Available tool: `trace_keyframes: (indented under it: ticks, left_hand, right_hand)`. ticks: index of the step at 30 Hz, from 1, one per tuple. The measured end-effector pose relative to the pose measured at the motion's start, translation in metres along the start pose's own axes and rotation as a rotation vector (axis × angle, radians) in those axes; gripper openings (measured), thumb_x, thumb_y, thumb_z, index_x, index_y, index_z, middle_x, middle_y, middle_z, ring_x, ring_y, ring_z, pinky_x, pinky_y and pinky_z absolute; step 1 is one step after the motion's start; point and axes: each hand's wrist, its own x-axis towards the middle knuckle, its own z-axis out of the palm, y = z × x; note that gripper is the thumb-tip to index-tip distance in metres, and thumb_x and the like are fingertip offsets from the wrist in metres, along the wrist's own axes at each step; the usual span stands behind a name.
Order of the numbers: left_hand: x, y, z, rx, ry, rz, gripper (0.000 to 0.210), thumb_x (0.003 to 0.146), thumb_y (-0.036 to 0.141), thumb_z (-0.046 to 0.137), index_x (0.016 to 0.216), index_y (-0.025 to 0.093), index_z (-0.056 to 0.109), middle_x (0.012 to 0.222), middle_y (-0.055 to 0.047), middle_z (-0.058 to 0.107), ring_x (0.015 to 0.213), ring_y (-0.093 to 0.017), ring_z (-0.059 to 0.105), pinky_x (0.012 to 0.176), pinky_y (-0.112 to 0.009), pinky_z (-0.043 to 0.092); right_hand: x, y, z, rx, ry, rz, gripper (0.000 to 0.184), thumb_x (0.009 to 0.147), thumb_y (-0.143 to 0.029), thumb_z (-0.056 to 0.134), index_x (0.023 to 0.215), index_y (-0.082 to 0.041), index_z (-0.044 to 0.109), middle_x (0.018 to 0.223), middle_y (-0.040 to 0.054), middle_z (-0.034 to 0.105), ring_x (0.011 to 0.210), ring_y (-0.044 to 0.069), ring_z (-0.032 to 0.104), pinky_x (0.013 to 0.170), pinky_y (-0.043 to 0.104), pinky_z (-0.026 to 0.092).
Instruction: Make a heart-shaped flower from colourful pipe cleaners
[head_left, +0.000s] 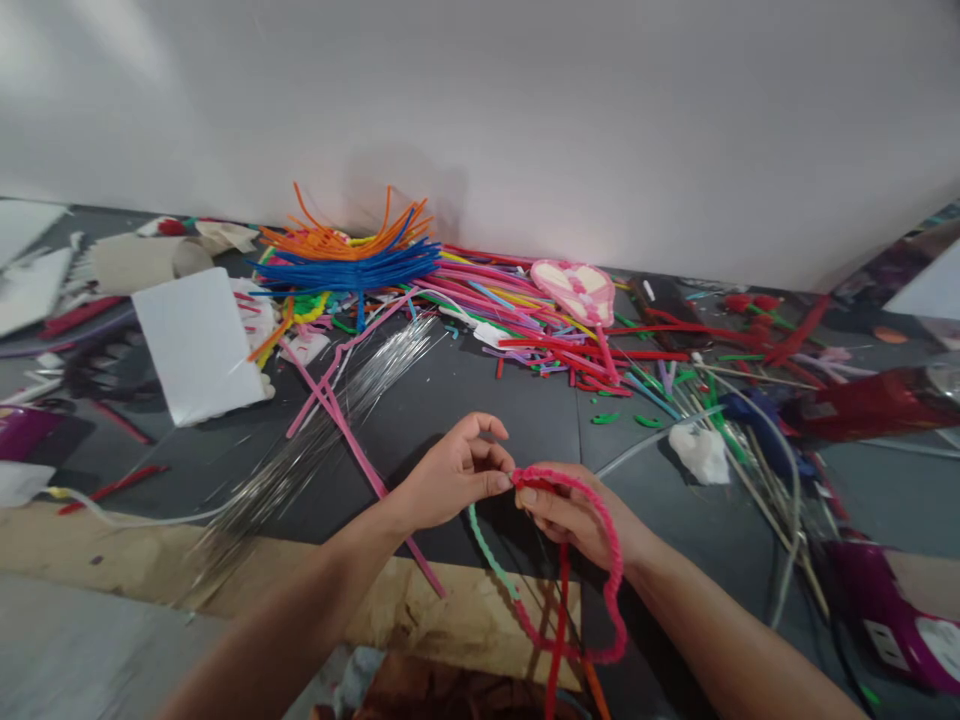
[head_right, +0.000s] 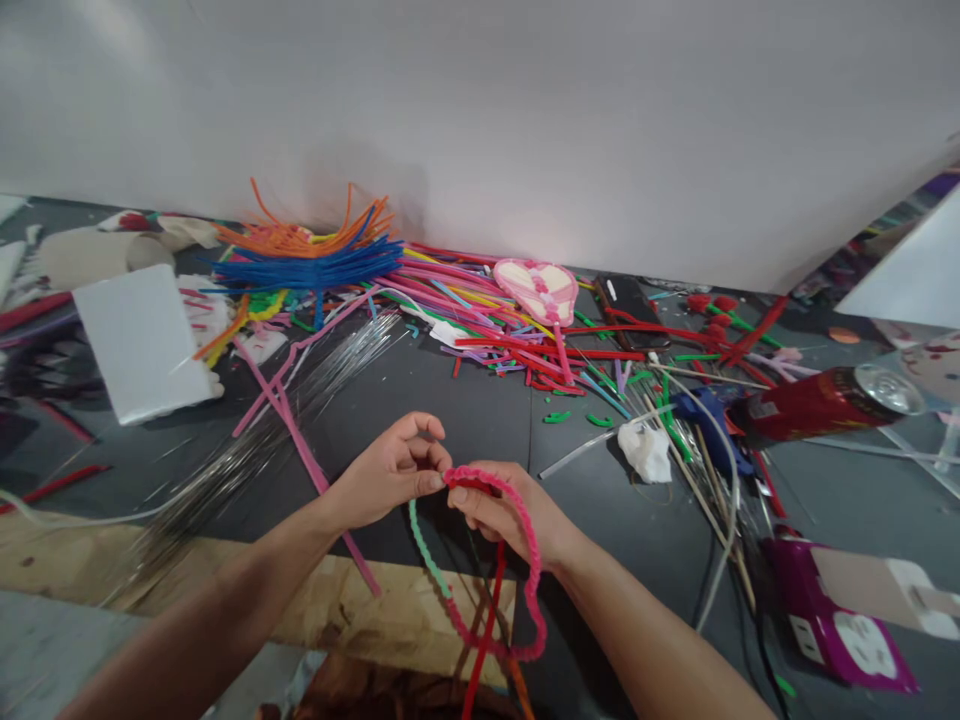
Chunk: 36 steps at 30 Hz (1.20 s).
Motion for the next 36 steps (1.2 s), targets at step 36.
trace_keyframes:
  ticks: [36]
  left_hand:
    - [0.004, 0.008, 0.01, 0.151, 0.145, 0.012, 0.035, 0.064, 0.019, 0.072, 0.082, 0.019, 0.043, 0.068, 0.005, 0.057, 0.06, -0.007, 0.052, 0.06, -0.02, 0.041]
  right_hand:
    - [0.003, -0.011, 0.0, -0.106, -0.008, -0.026, 0.031, 0.078, -0.046, 0.059, 0.076, -0.016, 0.057, 0.055, -0.0063, 0.046, 0.044, 0.004, 0.033, 0.039, 0.017, 0.024]
